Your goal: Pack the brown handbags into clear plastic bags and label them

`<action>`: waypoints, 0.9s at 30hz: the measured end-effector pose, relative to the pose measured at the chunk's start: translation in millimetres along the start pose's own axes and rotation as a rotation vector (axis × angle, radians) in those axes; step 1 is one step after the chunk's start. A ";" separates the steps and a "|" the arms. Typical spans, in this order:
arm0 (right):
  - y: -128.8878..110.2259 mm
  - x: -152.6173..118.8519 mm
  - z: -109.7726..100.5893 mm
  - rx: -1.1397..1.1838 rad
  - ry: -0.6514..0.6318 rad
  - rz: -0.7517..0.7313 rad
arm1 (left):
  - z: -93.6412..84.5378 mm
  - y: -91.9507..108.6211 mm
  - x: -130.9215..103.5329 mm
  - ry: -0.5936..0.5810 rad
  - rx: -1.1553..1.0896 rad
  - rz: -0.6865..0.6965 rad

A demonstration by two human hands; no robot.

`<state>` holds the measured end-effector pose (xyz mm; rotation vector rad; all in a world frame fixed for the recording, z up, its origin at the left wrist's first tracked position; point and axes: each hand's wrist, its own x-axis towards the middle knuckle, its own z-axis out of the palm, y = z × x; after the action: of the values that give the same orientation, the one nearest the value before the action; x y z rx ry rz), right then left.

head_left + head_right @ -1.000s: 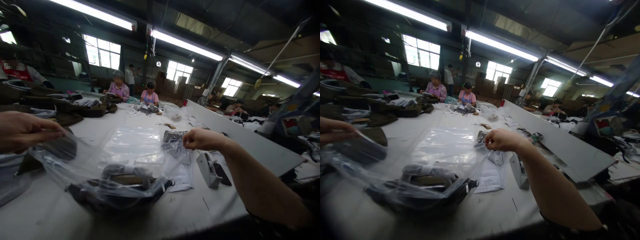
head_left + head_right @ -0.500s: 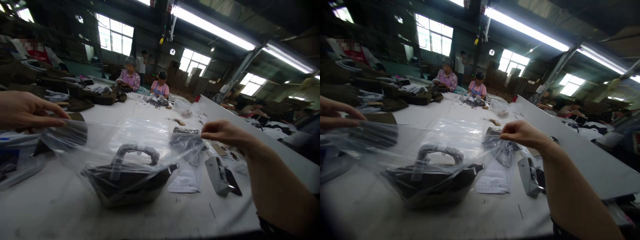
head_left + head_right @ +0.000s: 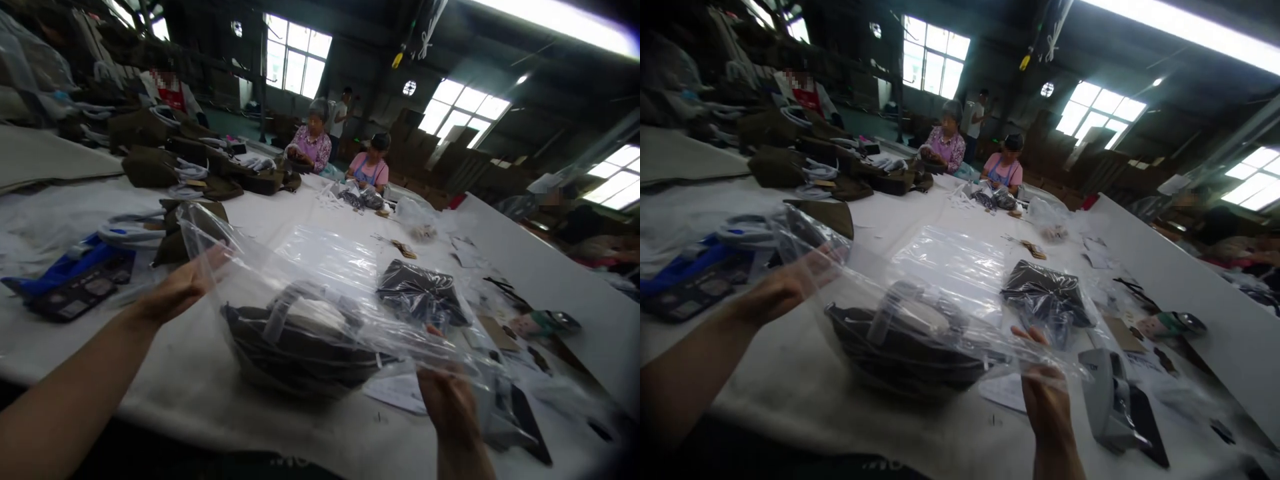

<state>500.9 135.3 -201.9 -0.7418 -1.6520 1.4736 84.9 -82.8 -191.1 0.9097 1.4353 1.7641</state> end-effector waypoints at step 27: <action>158.8 -20.1 15.9 0.083 -0.204 0.366 | 2.7 -119.1 -41.2 -0.376 0.403 -0.619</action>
<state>485.9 134.8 -362.1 -0.9069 -1.6522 1.9176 117.6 -96.9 -312.0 0.8157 1.6129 0.8212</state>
